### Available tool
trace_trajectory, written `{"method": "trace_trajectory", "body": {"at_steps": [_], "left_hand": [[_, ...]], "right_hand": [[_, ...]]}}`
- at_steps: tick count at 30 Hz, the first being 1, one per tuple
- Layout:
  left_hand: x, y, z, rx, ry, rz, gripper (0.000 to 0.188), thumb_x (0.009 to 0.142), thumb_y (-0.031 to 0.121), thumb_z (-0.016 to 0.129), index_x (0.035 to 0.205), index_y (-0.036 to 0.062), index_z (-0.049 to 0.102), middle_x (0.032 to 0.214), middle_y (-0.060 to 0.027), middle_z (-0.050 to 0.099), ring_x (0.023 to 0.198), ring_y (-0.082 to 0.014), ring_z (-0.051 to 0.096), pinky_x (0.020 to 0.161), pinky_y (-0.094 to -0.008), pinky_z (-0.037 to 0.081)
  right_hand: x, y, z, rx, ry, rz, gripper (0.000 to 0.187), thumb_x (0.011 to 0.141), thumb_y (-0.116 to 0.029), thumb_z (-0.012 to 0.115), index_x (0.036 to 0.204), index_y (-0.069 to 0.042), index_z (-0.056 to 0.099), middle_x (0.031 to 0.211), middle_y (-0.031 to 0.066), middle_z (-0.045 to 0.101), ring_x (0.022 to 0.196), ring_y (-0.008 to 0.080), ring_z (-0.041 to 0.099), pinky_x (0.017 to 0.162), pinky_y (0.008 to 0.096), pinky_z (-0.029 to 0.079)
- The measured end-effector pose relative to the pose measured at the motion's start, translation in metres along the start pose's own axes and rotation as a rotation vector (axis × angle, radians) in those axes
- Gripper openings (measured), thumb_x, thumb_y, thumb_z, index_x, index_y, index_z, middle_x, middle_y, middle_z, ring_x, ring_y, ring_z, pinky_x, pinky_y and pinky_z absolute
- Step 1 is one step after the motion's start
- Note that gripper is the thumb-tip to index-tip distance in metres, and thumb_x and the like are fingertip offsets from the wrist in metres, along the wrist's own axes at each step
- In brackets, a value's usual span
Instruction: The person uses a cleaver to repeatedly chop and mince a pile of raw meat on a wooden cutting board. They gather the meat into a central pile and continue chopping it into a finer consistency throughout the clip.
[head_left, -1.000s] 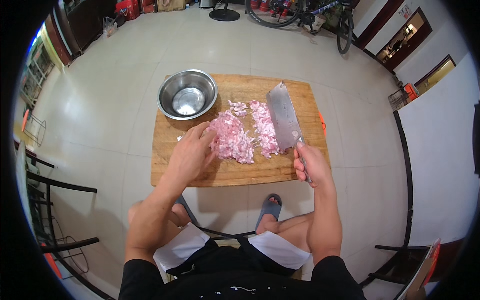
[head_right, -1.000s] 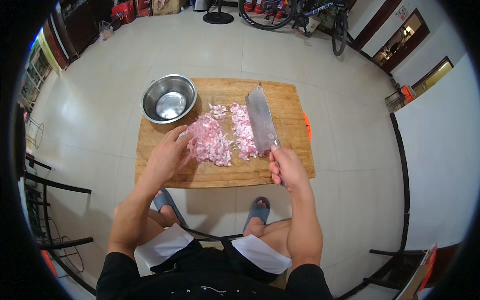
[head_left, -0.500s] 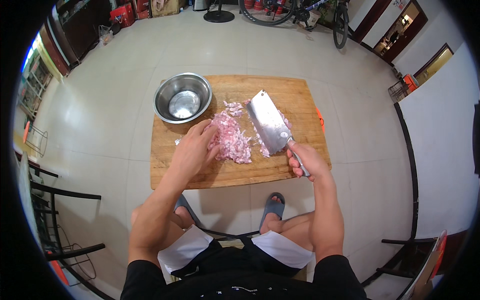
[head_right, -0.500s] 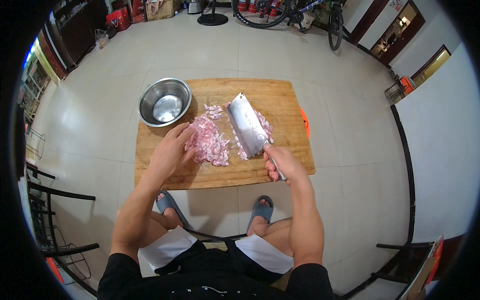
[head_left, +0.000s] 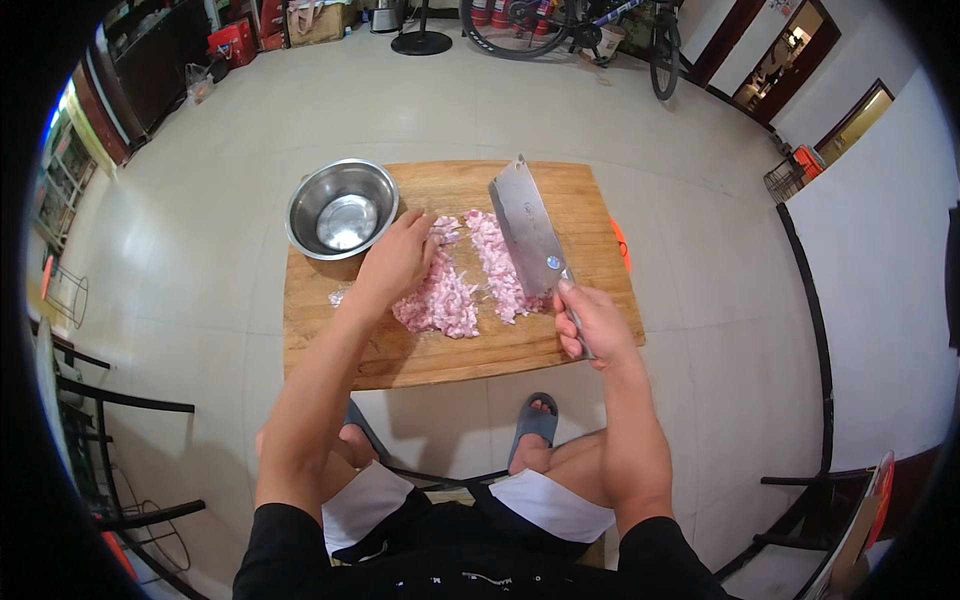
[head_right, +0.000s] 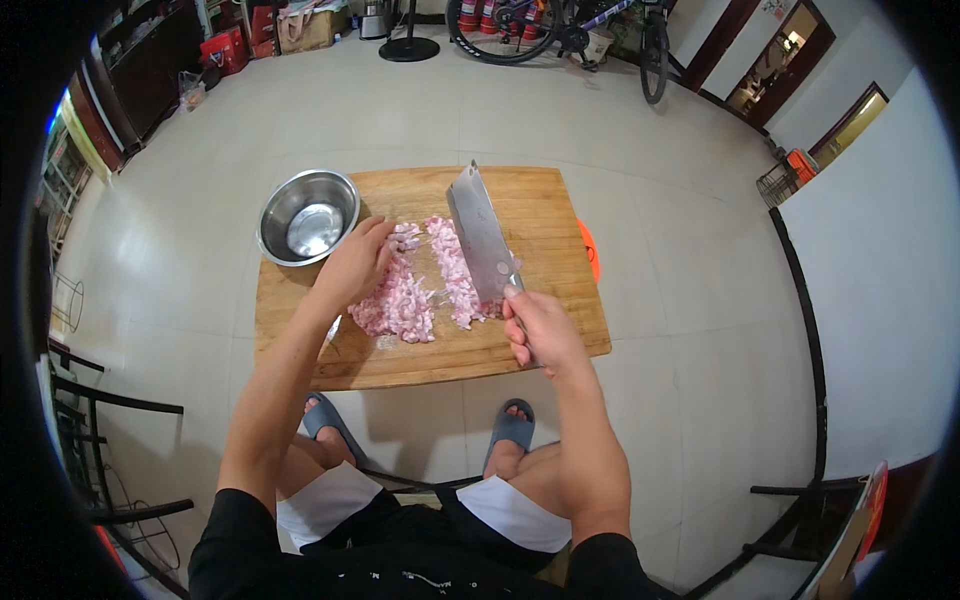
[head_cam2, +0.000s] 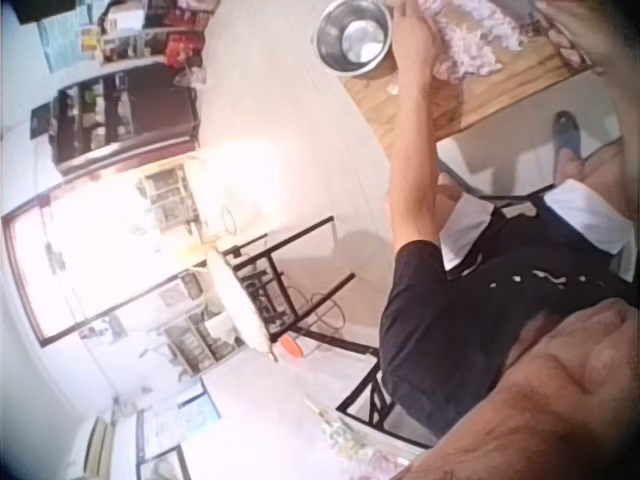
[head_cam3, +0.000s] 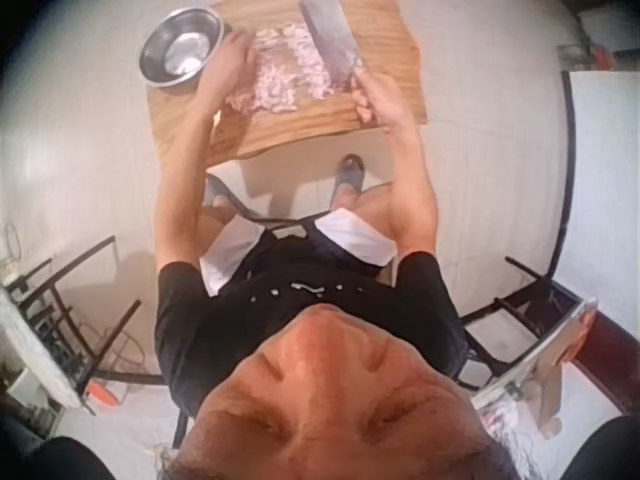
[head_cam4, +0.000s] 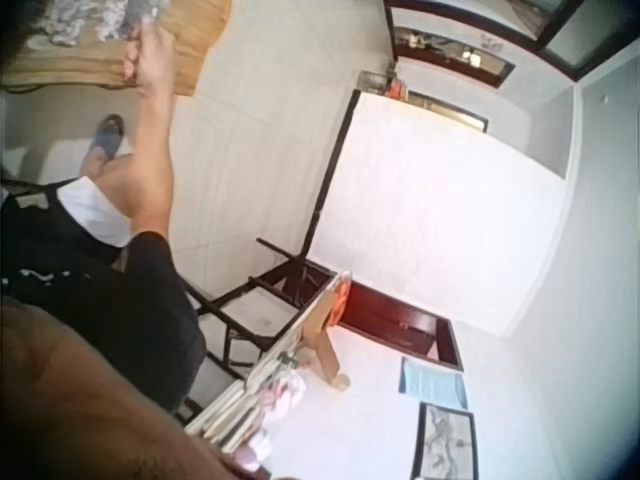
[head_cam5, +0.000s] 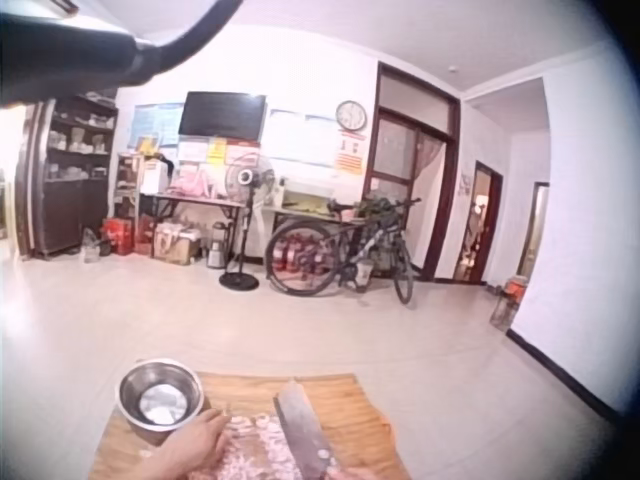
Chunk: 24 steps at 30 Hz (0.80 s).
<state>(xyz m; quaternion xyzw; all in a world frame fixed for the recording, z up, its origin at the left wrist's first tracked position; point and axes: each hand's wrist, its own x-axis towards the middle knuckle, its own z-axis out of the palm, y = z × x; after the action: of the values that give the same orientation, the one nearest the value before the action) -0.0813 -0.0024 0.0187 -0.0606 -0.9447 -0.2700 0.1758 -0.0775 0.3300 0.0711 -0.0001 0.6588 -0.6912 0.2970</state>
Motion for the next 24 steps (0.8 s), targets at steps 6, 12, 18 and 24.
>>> {"method": "trace_trajectory", "body": {"at_steps": [6,12,18,24], "left_hand": [[0.046,-0.001,0.03,-0.022,-0.195,-0.039,0.031,0.11,0.026,0.05,0.117,-0.0016,0.061,0.123,-0.0287,0.068,0.111,-0.0518,0.065,0.097,-0.0581,0.052],[0.034,0.048,-0.004,-0.05,-0.526,-0.087,0.03,0.107,0.028,0.058,0.109,0.0,0.07,0.112,-0.0238,0.074,0.106,-0.048,0.067,0.097,-0.0532,0.054],[-0.014,0.039,-0.012,-0.005,-0.445,0.285,0.038,0.096,0.03,0.076,0.127,0.0072,0.075,0.135,-0.0126,0.074,0.125,-0.0341,0.067,0.117,-0.0507,0.043],[-0.056,0.072,-0.021,0.091,-0.3,0.443,0.043,0.084,0.024,0.087,0.124,0.0127,0.077,0.141,-0.0118,0.068,0.136,-0.0318,0.06,0.122,-0.051,0.04]], "right_hand": [[0.009,0.007,0.006,-0.003,0.002,-0.027,0.039,0.113,-0.041,0.057,0.094,-0.007,0.056,0.062,-0.001,0.052,0.042,0.0082,0.046,0.04,0.0263,0.037],[0.003,0.008,-0.001,-0.093,0.002,-0.027,0.041,0.112,-0.043,0.059,0.092,-0.007,0.056,0.063,-0.002,0.052,0.044,0.0079,0.047,0.041,0.0266,0.036],[0.0,0.012,0.002,-0.117,-0.003,-0.065,0.042,0.112,-0.042,0.061,0.092,-0.005,0.059,0.064,-0.0024,0.052,0.045,0.0079,0.048,0.042,0.0276,0.037],[-0.006,0.01,0.003,-0.067,-0.049,-0.055,0.038,0.114,-0.037,0.057,0.093,-0.007,0.056,0.064,-0.0023,0.053,0.044,0.0068,0.046,0.041,0.0251,0.037]]}}
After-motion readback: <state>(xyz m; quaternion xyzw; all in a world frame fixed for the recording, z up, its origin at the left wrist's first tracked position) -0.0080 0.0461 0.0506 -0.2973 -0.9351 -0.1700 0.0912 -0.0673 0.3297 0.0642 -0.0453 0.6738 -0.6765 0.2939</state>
